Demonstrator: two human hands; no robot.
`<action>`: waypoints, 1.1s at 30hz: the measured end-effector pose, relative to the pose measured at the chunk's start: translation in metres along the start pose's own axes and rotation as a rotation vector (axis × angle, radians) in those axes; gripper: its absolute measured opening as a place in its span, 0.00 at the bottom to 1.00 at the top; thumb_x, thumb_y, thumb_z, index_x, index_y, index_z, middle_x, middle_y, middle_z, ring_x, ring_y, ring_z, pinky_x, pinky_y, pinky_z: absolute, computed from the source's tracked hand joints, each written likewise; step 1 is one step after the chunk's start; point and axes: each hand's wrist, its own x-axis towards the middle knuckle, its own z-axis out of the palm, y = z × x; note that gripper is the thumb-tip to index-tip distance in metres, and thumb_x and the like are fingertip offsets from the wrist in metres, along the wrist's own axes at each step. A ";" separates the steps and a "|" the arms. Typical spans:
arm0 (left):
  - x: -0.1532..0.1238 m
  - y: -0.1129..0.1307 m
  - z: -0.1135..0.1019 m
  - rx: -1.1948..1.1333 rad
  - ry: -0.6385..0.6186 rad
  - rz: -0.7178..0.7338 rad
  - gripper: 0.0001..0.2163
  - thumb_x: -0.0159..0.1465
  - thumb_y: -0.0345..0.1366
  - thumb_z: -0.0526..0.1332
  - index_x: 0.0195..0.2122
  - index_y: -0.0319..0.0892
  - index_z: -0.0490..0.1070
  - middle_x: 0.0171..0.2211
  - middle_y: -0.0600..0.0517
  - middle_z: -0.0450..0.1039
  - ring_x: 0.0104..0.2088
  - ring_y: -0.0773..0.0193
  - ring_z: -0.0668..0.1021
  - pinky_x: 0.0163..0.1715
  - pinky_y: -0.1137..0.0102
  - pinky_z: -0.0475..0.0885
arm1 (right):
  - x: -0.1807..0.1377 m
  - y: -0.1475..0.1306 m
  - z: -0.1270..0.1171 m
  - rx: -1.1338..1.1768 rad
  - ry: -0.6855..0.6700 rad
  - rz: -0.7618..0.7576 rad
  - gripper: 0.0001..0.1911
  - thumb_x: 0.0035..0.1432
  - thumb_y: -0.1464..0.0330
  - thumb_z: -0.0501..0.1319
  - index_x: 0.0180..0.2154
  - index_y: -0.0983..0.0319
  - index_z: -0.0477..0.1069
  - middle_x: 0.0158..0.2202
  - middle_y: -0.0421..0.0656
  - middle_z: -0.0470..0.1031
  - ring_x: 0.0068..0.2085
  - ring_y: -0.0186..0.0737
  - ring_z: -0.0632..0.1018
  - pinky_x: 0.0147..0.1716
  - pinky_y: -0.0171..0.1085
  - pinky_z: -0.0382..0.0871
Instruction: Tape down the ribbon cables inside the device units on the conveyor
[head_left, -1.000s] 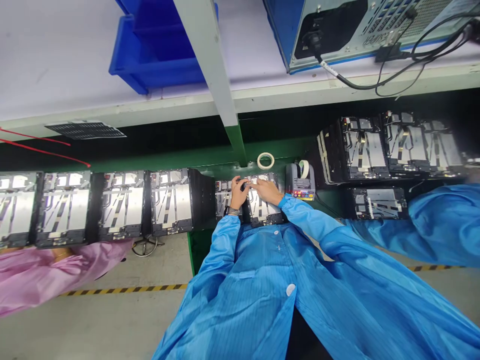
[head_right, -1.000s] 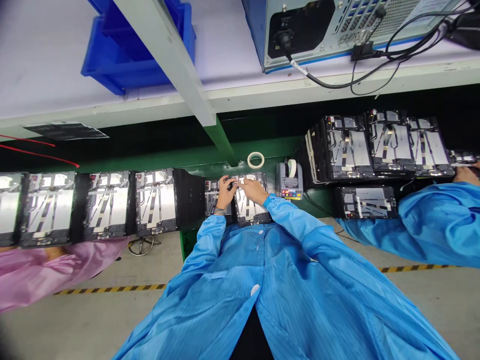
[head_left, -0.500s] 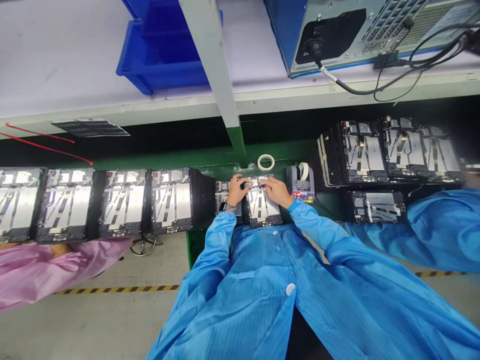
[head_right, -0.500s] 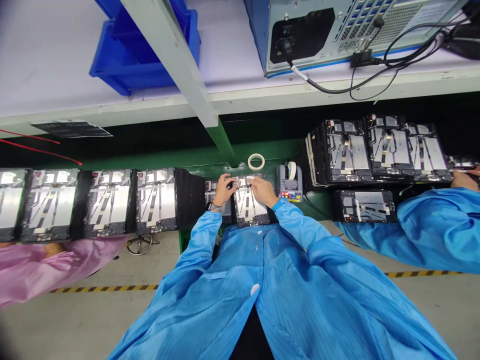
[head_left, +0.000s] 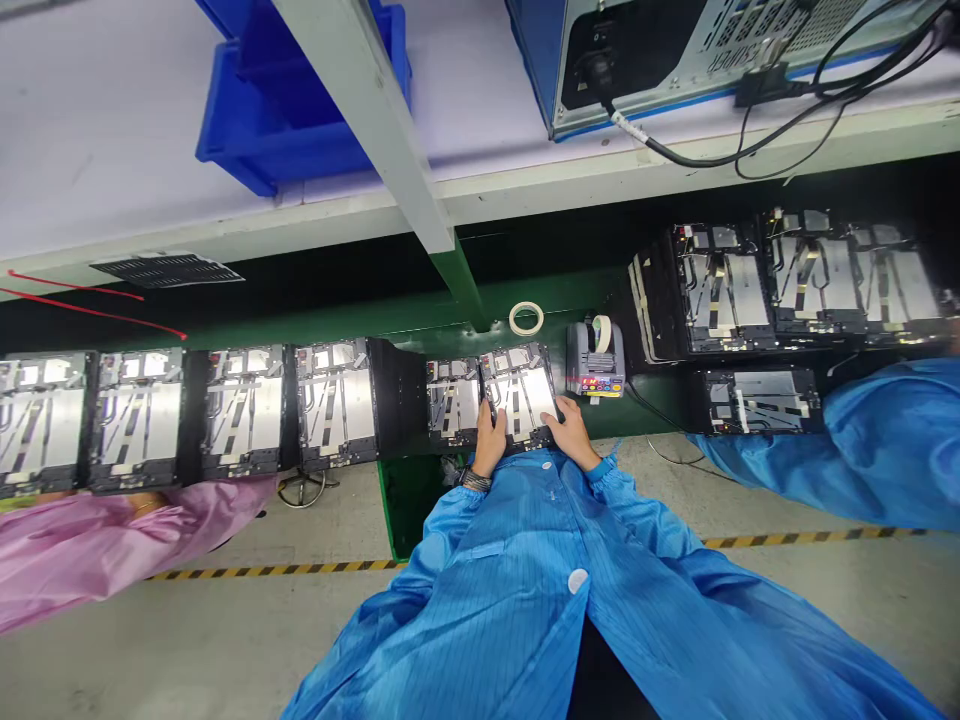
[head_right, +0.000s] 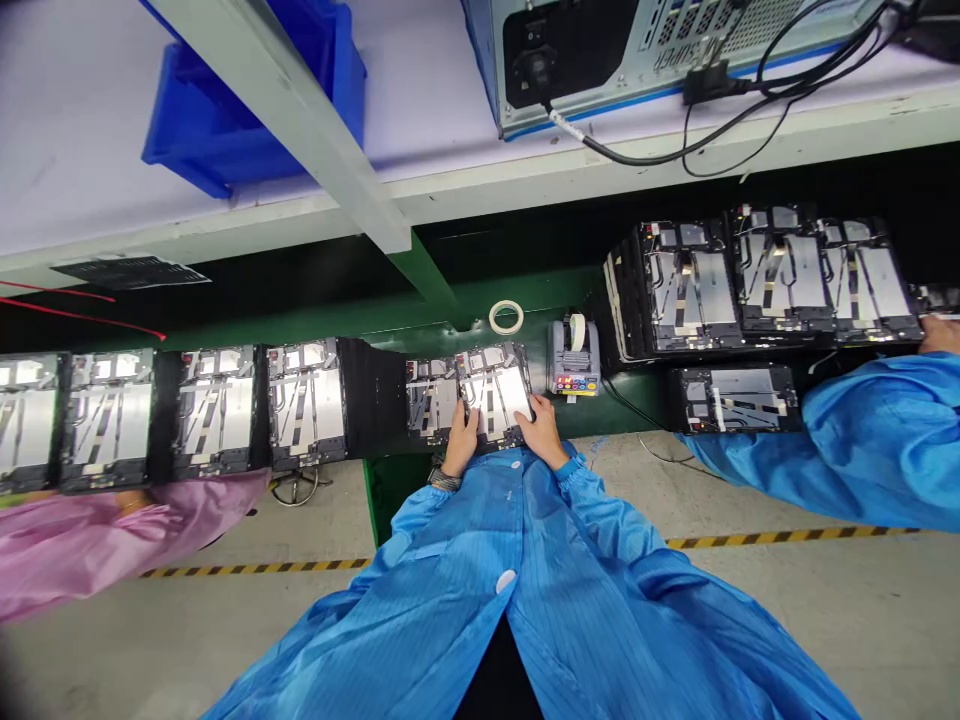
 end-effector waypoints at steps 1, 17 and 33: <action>-0.003 0.001 -0.005 -0.033 0.031 0.005 0.31 0.74 0.54 0.54 0.74 0.44 0.61 0.75 0.44 0.59 0.77 0.51 0.58 0.77 0.56 0.51 | -0.002 -0.006 0.002 -0.022 -0.014 -0.019 0.28 0.61 0.57 0.63 0.60 0.60 0.77 0.64 0.54 0.70 0.66 0.60 0.68 0.69 0.59 0.61; 0.066 -0.103 -0.135 0.034 0.409 0.007 0.24 0.73 0.40 0.55 0.68 0.38 0.71 0.67 0.40 0.72 0.68 0.51 0.73 0.72 0.56 0.63 | -0.001 0.039 -0.054 0.506 0.203 0.196 0.17 0.55 0.57 0.65 0.39 0.62 0.81 0.34 0.46 0.82 0.33 0.42 0.80 0.37 0.41 0.75; 0.055 -0.069 -0.109 0.321 0.413 -0.054 0.26 0.72 0.38 0.50 0.68 0.37 0.69 0.60 0.37 0.75 0.64 0.50 0.76 0.68 0.55 0.68 | 0.024 0.070 -0.046 0.809 0.462 0.527 0.14 0.49 0.61 0.74 0.32 0.62 0.76 0.28 0.41 0.80 0.26 0.34 0.76 0.22 0.30 0.67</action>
